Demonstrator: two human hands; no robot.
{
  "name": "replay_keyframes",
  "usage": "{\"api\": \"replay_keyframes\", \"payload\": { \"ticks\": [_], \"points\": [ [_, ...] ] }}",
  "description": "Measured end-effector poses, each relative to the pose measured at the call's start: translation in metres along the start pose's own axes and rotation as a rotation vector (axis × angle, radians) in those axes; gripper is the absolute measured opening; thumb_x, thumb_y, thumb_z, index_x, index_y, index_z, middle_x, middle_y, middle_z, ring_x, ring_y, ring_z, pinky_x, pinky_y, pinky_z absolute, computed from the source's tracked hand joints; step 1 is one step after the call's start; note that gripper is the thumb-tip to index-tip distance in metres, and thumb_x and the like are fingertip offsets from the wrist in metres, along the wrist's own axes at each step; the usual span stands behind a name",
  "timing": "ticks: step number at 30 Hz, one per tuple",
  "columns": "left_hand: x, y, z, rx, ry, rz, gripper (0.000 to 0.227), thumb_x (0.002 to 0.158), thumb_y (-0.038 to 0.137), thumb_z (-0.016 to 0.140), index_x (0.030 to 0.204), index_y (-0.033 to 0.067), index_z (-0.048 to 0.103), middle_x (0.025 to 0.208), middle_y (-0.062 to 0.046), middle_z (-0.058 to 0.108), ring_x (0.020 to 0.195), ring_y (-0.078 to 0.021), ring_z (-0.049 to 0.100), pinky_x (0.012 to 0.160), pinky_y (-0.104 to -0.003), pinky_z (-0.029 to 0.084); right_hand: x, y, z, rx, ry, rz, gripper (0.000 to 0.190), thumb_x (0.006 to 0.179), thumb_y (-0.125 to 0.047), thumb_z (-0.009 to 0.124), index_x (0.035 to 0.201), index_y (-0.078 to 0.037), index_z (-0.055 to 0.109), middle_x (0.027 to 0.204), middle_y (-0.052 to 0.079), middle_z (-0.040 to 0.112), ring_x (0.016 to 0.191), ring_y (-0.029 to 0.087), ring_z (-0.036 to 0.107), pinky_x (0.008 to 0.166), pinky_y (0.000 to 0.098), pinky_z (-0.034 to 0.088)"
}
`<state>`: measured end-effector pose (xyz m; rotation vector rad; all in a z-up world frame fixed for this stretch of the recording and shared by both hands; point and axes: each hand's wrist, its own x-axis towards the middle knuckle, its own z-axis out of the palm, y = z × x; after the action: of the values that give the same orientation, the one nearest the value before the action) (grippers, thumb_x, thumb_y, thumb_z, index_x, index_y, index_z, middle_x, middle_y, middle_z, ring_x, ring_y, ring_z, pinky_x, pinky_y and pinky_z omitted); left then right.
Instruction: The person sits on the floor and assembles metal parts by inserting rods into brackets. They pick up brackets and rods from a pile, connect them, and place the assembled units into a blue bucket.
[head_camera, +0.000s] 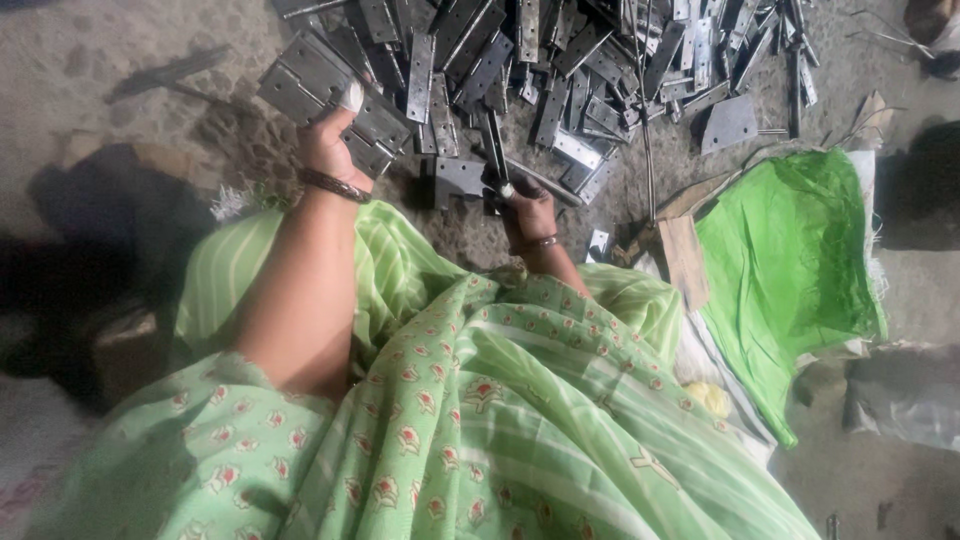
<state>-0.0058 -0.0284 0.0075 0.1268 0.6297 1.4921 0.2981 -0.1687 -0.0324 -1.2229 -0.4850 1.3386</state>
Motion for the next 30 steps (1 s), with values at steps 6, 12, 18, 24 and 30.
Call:
{"api": "replay_keyframes", "payload": {
  "ticks": [6,12,18,24,30],
  "points": [
    [0.001,0.000,-0.005,0.032,-0.034,-0.028,0.047,0.084,0.002,0.080,0.129,-0.0035,0.068,0.128,-0.009,0.072,0.118,-0.0242,0.067,0.107,-0.038,0.051,0.006,0.027,-0.021,-0.320,0.486,0.248,0.030,0.090,0.007,0.069,0.120,0.009,0.071,0.104,0.018,0.073,0.087,0.028,0.070,0.076,0.0370,0.060],
    [-0.006,0.002,0.002,-0.016,-0.012,-0.062,0.044,0.082,0.002,0.080,0.125,0.0021,0.067,0.121,-0.007,0.071,0.111,-0.0258,0.067,0.101,-0.042,0.052,-0.009,0.014,0.004,0.022,0.063,-0.045,0.031,0.083,0.005,0.069,0.113,0.007,0.072,0.104,0.015,0.077,0.092,0.026,0.077,0.073,0.0341,0.062],
    [0.000,0.003,-0.002,-0.025,-0.043,-0.102,0.043,0.085,0.003,0.075,0.127,-0.0016,0.069,0.124,-0.011,0.072,0.115,-0.0262,0.068,0.104,-0.040,0.052,0.005,0.038,-0.015,-0.078,0.417,0.143,0.030,0.081,0.014,0.065,0.110,0.013,0.069,0.095,0.017,0.074,0.081,0.030,0.074,0.071,0.0391,0.064],
    [0.003,-0.002,-0.008,0.036,-0.045,-0.108,0.044,0.086,0.003,0.075,0.129,-0.0043,0.068,0.127,-0.011,0.071,0.118,-0.0264,0.067,0.105,-0.040,0.051,0.010,0.040,-0.014,-0.359,0.161,-0.312,0.037,0.080,0.013,0.066,0.117,0.009,0.069,0.108,0.013,0.074,0.096,0.023,0.072,0.080,0.0360,0.063],
    [0.009,-0.006,-0.016,0.056,0.042,-0.154,0.052,0.081,0.004,0.078,0.131,0.0003,0.064,0.125,-0.010,0.070,0.114,-0.0279,0.067,0.101,-0.042,0.052,0.028,0.063,-0.060,-0.195,0.382,-0.008,0.024,0.089,0.002,0.073,0.111,0.010,0.073,0.096,0.015,0.076,0.077,0.022,0.074,0.070,0.0356,0.065]
  ]
}}
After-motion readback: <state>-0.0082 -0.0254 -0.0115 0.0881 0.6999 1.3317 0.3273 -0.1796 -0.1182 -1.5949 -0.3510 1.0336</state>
